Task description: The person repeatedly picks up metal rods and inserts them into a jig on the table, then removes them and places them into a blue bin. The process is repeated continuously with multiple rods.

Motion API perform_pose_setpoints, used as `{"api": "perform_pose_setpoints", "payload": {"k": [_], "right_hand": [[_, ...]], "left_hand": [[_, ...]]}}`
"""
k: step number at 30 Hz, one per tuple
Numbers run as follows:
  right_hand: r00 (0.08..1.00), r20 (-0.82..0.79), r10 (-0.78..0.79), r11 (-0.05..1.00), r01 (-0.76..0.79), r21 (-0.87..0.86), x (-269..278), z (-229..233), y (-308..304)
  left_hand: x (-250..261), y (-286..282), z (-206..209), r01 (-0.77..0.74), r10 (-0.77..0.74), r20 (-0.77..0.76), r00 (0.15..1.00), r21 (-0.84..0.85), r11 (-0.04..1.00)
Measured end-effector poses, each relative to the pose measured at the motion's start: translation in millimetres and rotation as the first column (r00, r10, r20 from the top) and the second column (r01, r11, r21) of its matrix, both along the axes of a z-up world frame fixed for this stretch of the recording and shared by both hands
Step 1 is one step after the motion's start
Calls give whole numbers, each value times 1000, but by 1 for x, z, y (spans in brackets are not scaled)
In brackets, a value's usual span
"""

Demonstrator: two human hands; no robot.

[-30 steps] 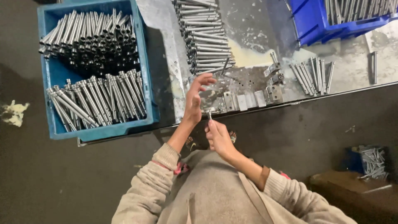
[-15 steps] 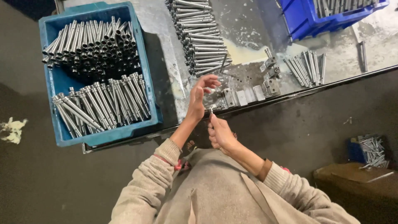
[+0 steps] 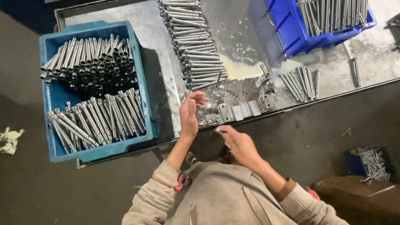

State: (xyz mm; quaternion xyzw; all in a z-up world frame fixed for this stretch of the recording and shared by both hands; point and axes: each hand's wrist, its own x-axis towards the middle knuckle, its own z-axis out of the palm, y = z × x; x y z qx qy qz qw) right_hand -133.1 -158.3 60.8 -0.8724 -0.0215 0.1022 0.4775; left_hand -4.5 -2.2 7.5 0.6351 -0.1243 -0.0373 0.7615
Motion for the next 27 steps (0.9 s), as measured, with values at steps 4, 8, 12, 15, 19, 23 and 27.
{"api": "perform_pose_setpoints", "payload": {"k": [4, 8, 12, 15, 19, 23, 27], "right_hand": [[905, 363, -221, 912, 324, -252, 18, -53, -55], [893, 414, 177, 877, 48, -478, 40, -79, -85], [883, 360, 301, 868, -97, -487, 67, -77, -101], [878, 360, 315, 859, -103, -502, 65, -80, -96], [897, 314, 310, 886, -153, -438, 33, -59, -97], [800, 563, -207, 905, 375, -200, 51, -53, -164], [807, 450, -383, 795, 536, -284, 83, -107, -224]], "left_hand": [[-27, 23, 17, -255, 239, 158, 958, 90, 963], [-34, 59, 39, -573, 427, 456, 781, 248, 781], [-12, 123, 28, -818, 436, 718, 542, 333, 469], [-1, 137, 52, -787, 490, 644, 588, 595, 162], [13, 139, 55, -604, 467, 552, 691, 796, -46], [7, 125, 74, -532, 599, 369, 711, 839, 114], [19, 132, 73, -246, 684, 175, 708, 969, 6]]}}
